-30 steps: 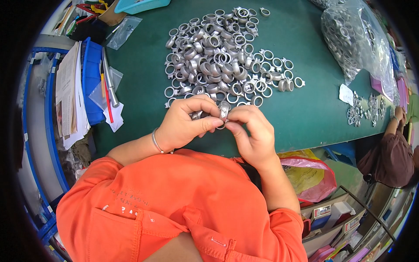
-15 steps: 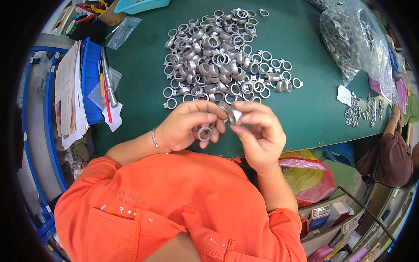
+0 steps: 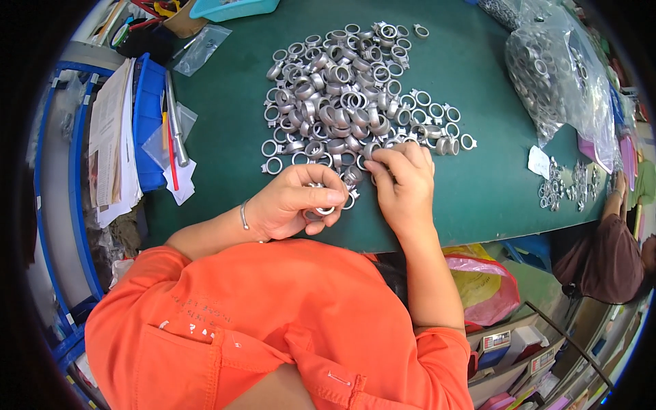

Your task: The person picks up metal rings from a pile on the table, examines them, and places some into a yellow bag while leaving others in the pile.

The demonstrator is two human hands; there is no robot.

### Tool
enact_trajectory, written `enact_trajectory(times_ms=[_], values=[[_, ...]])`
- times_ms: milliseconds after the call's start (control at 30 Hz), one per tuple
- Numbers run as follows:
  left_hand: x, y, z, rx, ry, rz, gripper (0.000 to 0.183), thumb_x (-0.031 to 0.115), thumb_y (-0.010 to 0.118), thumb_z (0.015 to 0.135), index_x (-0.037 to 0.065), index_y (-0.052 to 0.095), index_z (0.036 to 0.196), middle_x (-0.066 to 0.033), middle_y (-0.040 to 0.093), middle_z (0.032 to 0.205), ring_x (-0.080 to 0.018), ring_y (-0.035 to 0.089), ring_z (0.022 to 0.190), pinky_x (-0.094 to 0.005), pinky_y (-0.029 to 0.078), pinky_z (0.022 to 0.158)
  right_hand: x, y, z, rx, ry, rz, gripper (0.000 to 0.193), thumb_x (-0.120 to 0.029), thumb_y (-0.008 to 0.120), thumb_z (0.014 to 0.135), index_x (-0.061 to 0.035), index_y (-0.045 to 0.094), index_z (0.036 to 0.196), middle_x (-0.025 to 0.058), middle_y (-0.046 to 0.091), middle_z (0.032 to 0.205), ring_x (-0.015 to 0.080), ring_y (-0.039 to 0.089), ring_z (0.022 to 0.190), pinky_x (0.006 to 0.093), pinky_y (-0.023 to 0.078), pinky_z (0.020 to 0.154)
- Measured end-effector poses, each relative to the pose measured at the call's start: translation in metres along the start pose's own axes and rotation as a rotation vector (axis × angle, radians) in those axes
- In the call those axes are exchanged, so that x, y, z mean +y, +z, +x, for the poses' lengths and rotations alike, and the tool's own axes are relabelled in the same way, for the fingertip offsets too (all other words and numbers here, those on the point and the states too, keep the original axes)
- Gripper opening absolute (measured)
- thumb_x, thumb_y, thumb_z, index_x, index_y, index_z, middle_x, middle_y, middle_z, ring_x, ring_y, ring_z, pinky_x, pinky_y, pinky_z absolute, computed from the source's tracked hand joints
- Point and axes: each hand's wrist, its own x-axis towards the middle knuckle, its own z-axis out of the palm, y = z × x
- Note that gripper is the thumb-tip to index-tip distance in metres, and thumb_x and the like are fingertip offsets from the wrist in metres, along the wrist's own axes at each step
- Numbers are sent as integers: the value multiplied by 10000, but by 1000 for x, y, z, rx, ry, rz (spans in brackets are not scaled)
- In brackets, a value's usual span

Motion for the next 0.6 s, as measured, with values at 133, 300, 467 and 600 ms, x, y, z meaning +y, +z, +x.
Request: enact_trajectory(times_ms=[133, 300, 467, 600], values=[[6, 4, 0, 95, 110, 116, 109, 86, 622, 825, 10, 600, 900, -38, 575, 740, -96, 562, 613, -201, 389, 412, -14, -10, -10, -45, 150, 408, 128, 7, 687, 685, -38, 614, 780, 60, 579, 729, 216, 527, 685, 304, 410, 632], [3, 7, 5, 120, 250, 339, 136, 115, 646, 814, 3, 628, 889, -33, 592, 734, -58, 528, 555, -186, 387, 428, -22, -16, -14, -25, -71, 367, 158, 63, 669, 677, -19, 623, 805, 68, 583, 745, 208, 538, 663, 280, 429, 592], [5, 9, 3, 99, 369, 481, 70, 10, 608, 808, -19, 624, 869, -56, 570, 868, -90, 555, 603, -180, 389, 443, -27, -16, -17, -36, -36, 430, 167, 109, 633, 681, -4, 621, 802, 89, 579, 791, 209, 555, 691, 281, 453, 598], [7, 13, 1, 126, 286, 377, 75, 57, 647, 786, 18, 650, 850, -2, 593, 773, -59, 536, 579, -186, 419, 487, -24, -18, -17, -73, -125, 293, 168, 116, 615, 702, 5, 612, 828, 103, 582, 804, 212, 569, 717, 266, 462, 624]])
